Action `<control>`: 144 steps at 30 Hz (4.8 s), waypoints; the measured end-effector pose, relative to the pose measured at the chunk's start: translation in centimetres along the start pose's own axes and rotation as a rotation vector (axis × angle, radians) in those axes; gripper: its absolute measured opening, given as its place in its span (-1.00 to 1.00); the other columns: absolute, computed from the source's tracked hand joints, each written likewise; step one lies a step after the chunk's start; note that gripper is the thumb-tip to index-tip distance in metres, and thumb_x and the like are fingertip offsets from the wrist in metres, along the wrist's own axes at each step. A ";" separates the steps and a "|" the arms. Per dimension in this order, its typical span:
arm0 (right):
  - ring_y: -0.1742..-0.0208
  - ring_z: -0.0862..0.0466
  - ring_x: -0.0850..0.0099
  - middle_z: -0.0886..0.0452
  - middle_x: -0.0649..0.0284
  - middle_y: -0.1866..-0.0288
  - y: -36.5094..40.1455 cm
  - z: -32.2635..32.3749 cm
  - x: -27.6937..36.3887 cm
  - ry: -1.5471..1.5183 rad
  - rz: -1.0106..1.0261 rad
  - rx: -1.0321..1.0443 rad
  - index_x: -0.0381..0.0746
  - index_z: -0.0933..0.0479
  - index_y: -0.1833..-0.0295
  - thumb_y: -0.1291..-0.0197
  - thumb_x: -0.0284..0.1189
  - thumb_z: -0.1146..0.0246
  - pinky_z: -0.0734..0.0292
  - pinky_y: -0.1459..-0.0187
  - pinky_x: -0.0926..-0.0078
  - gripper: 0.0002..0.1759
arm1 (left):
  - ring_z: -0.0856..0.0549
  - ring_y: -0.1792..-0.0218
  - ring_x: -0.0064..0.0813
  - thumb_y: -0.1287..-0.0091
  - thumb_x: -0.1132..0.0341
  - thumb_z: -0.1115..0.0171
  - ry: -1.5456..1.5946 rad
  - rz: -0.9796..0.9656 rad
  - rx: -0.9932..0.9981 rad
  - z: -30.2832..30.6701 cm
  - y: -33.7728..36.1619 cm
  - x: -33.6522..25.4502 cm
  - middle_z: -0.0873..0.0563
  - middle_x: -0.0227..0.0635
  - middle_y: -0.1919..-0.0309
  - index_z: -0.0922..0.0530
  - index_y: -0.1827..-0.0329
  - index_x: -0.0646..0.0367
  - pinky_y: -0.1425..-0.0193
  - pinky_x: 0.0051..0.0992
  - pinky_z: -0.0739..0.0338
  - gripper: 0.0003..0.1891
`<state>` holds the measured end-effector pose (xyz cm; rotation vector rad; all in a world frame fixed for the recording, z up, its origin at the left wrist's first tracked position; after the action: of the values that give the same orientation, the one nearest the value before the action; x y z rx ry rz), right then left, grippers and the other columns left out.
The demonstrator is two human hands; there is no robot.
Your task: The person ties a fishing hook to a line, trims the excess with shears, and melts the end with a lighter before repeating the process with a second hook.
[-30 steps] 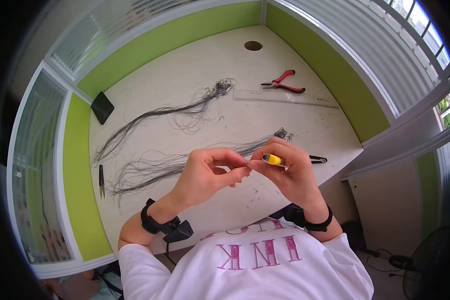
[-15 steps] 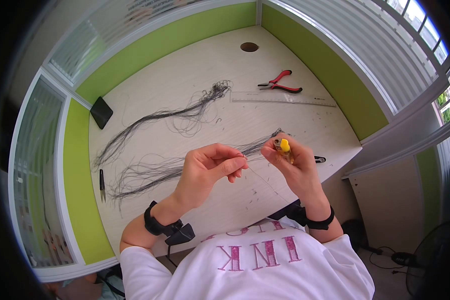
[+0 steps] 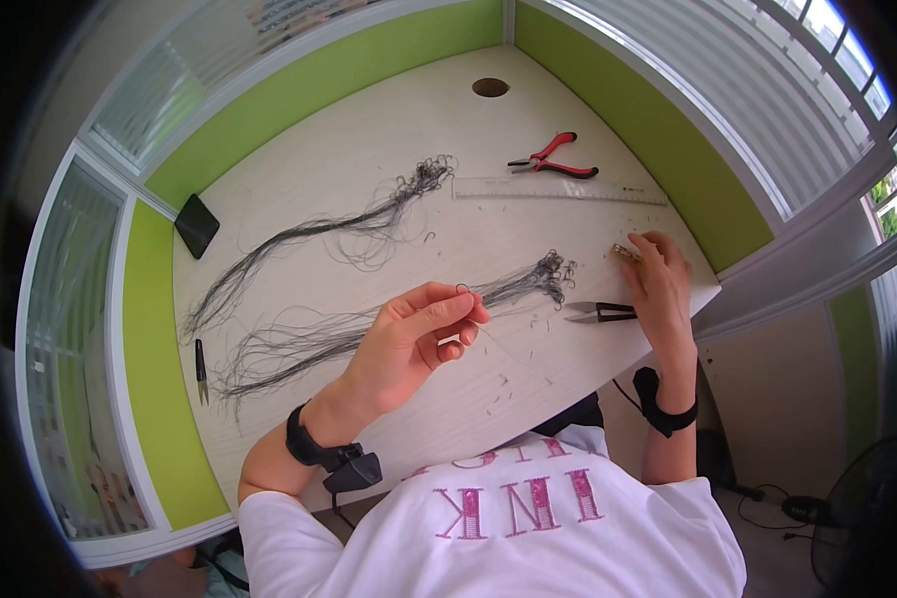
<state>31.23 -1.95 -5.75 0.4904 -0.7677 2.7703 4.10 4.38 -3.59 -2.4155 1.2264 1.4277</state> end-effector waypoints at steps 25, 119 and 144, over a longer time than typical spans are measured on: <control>0.23 -0.60 0.41 -0.56 0.19 0.21 2.8 2.1 6.7 -0.900 -0.090 0.270 -0.33 -0.41 0.04 -0.27 -0.41 -0.22 -0.42 0.19 0.50 -0.75 | -0.56 0.39 -0.65 -0.34 0.41 -0.21 0.054 -0.118 0.101 -0.6 0.7 0.3 -0.67 -0.28 0.24 -0.62 0.20 0.20 0.37 -0.70 -0.43 -0.92; 0.45 -0.27 0.68 -0.38 0.46 0.48 5.2 0.6 13.6 -1.361 -0.378 0.759 -0.30 -0.47 0.23 -0.42 -0.16 -0.06 -0.21 0.43 0.66 -0.62 | -0.59 0.11 -0.57 -0.27 0.61 -0.20 -0.233 -0.587 0.335 -0.9 0.5 -0.2 -0.59 -0.19 0.11 -0.58 0.25 0.29 0.03 -0.58 -0.53 -0.93; 0.57 -0.04 0.77 -0.17 0.58 0.56 5.5 0.6 14.3 -1.593 -0.616 0.942 -0.16 -0.41 0.36 -0.41 -0.08 -0.04 0.09 0.58 0.73 -0.59 | -0.56 0.06 -0.53 -0.28 0.61 -0.17 -0.257 -0.611 0.369 -1.1 0.4 -0.3 -0.56 -0.18 0.07 -0.53 0.23 0.26 -0.04 -0.53 -0.51 -0.92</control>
<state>16.63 -5.11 -2.44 2.5491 0.5983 1.4827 4.51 3.82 -2.62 -2.0183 0.5535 1.1496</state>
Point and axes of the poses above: each hand's wrist, its own y-axis away from the middle knuckle, its own z-axis out of the back of the hand, x = y × z, the point moved 5 cm from there along -y, towards the middle knuckle
